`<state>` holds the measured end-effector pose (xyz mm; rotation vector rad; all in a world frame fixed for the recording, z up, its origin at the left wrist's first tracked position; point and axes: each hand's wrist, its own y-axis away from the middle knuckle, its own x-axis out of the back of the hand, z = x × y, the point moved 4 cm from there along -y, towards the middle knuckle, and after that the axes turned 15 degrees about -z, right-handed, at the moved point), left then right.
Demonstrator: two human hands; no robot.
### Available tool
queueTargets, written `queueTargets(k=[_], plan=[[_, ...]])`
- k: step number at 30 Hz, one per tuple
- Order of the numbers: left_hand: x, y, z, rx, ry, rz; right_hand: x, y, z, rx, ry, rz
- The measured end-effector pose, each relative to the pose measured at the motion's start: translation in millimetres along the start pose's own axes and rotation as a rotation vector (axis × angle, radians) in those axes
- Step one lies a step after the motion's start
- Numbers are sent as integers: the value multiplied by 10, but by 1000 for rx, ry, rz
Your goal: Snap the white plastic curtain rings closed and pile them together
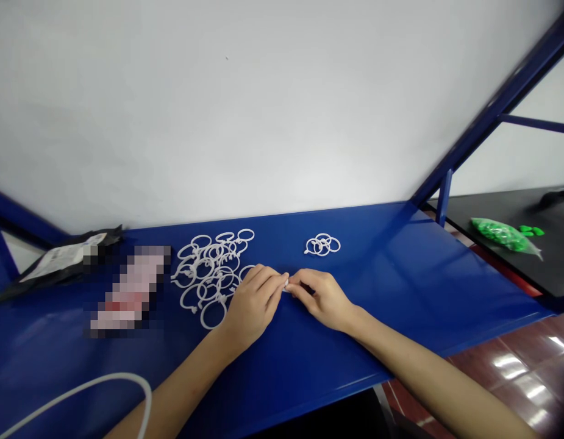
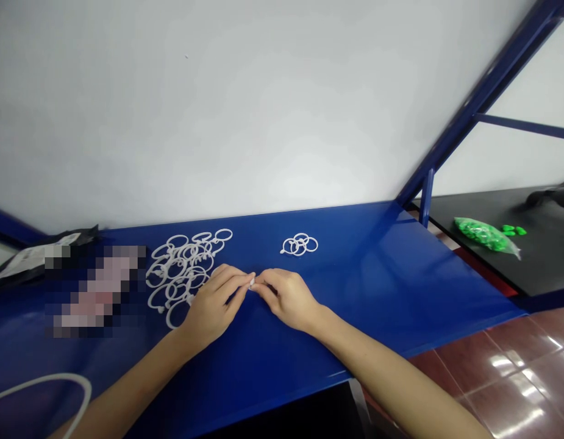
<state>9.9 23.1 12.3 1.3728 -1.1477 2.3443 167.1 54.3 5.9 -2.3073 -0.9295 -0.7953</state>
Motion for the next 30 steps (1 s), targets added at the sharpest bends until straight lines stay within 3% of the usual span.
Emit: queueTargets(k=[6,10,14,17,19,24,27,30], plan=[[17,-31,-49,32,-139,-83,-21,-55,74,-77,122,12],[58,-33,-172,272,-384,-168,181,-80,216,-217,397,127],[63,11,-289,459,-525,-369,451,-26,417,-432,658,236],[27,26,-300,443,-515,-484,506,-2,495,-508,760,210],[2,20,-277,402,-481,-498,495,1,484,-511,771,214],[-51,-8,-161,208,-357,-385,422,-23,318,-354,597,288],[-53,-5,-78,49,-290,-269,297,-69,242,-232,288,184],[-34,5,-33,-50,-254,-189,132,-103,215,-231,-25,55]])
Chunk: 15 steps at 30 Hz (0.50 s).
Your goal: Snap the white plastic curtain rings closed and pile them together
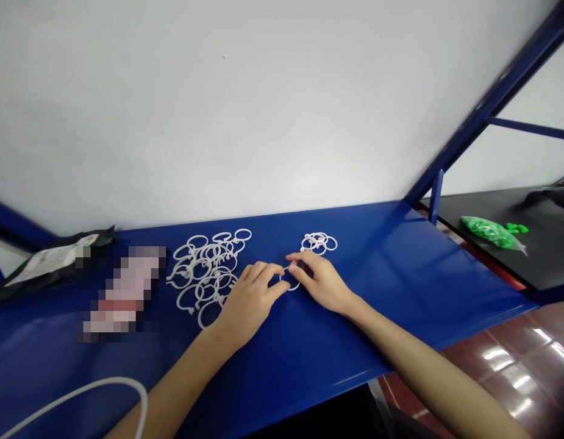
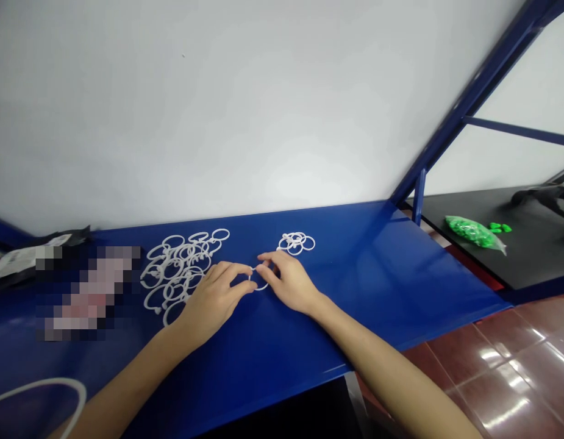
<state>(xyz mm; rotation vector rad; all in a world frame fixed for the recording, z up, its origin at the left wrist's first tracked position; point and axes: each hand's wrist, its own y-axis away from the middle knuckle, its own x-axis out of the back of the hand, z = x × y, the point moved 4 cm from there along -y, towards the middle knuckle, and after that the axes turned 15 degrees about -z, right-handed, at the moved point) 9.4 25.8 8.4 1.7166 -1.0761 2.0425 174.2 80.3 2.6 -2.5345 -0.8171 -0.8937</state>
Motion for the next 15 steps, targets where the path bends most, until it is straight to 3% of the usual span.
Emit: queueTargets(k=[5,10,15], plan=[[27,-14,-7,28,2,21,-129,-14,22,-62,-272,-61],[15,-22,-63,179,170,31,-82,-26,63,-64,-364,22],[-43,7,-197,386,426,67,-92,-17,44,-44,-381,4]])
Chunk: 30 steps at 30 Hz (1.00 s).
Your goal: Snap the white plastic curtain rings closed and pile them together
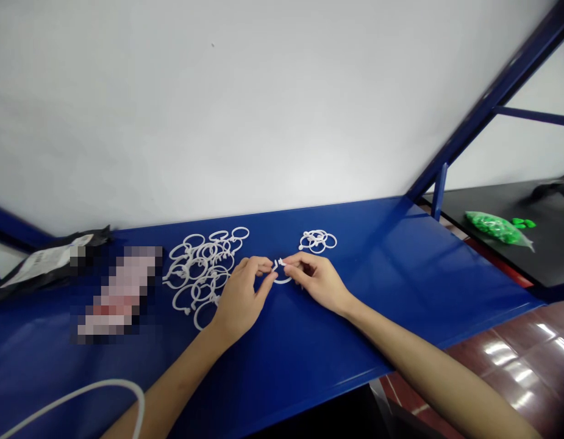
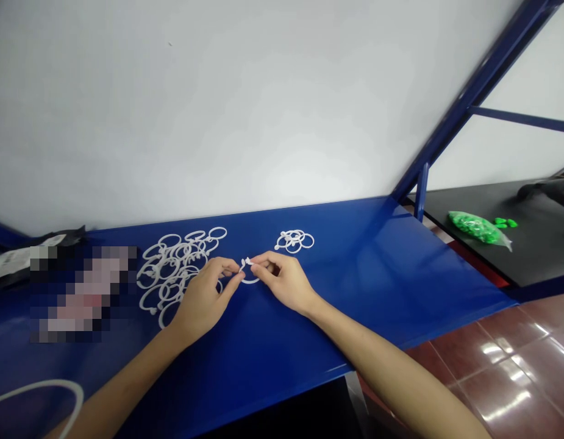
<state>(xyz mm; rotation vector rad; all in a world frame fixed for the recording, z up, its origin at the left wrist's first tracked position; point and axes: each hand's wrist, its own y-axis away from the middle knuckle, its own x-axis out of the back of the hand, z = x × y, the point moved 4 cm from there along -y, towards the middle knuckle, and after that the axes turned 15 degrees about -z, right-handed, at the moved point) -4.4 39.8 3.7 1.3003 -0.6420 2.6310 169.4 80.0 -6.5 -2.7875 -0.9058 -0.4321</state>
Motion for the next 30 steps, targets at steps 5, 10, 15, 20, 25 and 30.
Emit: queueTargets(k=[5,10,15,20,25,30], plan=[[41,-24,-9,45,158,-21,-32,18,-60,46,27,-41],[71,-23,20,21,162,-8,-52,46,-150,136,187,-59],[22,31,86,-65,58,30,-75,97,-174,197,276,-106],[-24,92,151,-134,-23,55,-101,140,-194,237,343,-165],[4,34,137,-198,-145,14,-69,108,-171,260,447,-119],[93,-67,-105,-3,-445,9,225,20,-63,200,696,147]])
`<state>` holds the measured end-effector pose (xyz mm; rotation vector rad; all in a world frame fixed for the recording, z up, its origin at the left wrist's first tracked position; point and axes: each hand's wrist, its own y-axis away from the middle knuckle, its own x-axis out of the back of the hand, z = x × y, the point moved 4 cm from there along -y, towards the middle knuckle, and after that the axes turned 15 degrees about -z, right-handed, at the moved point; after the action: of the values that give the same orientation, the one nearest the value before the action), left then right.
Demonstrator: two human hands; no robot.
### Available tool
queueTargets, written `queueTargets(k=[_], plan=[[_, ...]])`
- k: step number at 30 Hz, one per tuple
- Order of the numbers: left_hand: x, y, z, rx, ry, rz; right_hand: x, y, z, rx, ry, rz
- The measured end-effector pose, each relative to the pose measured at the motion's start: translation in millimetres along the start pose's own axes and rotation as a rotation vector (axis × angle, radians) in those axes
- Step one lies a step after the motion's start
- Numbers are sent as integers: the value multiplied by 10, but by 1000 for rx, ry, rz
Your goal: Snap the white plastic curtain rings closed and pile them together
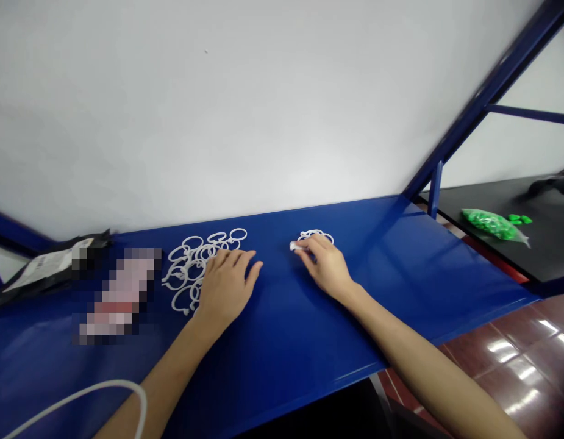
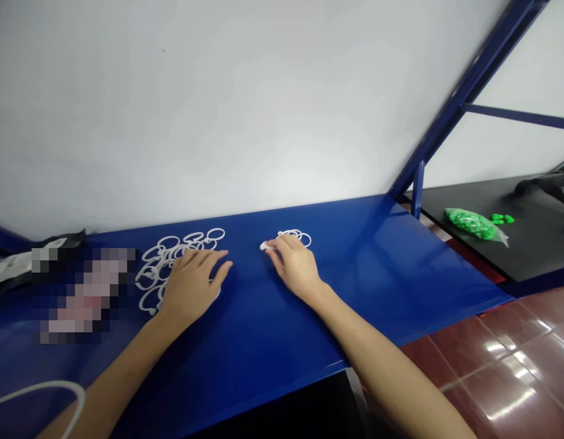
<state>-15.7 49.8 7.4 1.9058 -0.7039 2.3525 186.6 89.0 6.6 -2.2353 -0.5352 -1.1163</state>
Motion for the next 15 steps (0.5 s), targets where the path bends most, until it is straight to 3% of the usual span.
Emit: queueTargets(k=[3,7,15], plan=[[-30,-15,-195,124,-111,6,143,-24,210,-143,173,140],[-98,-11,-324,165,-188,-45,184,-39,352,-250,297,80],[-99,-22,-310,110,-128,-79,161,-34,235,-239,282,96]])
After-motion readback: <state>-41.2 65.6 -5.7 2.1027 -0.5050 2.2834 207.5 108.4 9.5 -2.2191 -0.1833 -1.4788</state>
